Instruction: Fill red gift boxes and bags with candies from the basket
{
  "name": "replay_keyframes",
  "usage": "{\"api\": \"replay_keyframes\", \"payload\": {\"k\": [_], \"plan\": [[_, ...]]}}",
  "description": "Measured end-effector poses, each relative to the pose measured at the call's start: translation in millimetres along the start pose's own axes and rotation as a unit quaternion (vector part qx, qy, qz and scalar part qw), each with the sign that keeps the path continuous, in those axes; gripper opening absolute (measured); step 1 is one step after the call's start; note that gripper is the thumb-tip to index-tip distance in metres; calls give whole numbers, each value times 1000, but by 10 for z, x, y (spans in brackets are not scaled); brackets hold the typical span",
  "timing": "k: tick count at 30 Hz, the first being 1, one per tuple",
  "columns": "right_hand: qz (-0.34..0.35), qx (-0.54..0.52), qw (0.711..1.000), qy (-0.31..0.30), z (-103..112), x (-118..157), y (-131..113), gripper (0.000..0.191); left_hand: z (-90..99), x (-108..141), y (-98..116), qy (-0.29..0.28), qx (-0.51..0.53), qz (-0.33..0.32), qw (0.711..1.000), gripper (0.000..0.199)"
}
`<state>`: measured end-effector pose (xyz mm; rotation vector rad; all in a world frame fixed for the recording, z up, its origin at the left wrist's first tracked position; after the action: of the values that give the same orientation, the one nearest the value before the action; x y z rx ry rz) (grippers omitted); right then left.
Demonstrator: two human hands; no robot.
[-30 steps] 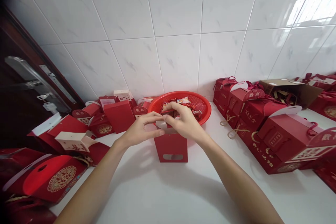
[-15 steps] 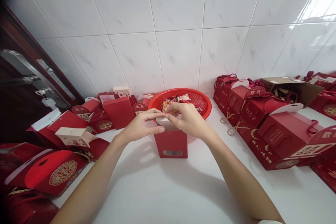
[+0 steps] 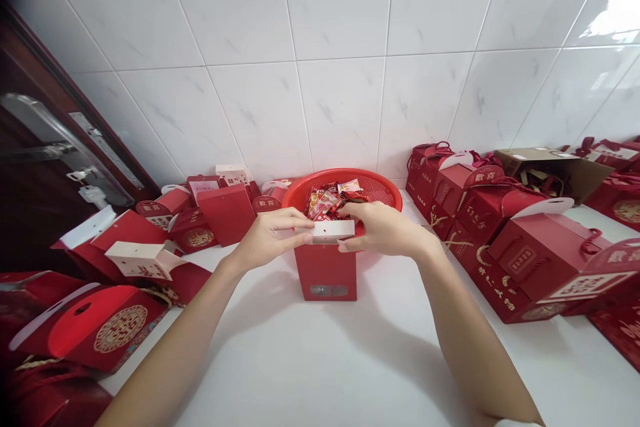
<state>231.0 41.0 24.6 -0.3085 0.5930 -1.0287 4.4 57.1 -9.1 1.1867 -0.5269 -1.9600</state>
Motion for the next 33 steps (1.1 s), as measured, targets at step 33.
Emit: {"api": "replay_keyframes", "payload": {"k": [33], "plan": [[35, 117, 993, -7, -217, -82, -30, 39, -15, -22, -15, -88, 5, 1, 996, 18]]}}
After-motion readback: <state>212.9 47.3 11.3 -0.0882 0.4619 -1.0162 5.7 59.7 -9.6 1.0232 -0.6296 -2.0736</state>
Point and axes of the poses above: each hand's wrist, its own x-axis away from the middle knuckle, its own z-axis out of the back of the hand, y = z × x, the point moved 3 cm from there along -x, towards the middle knuckle, and after that the axes turned 14 degrees about y, right-handed, at the moved point
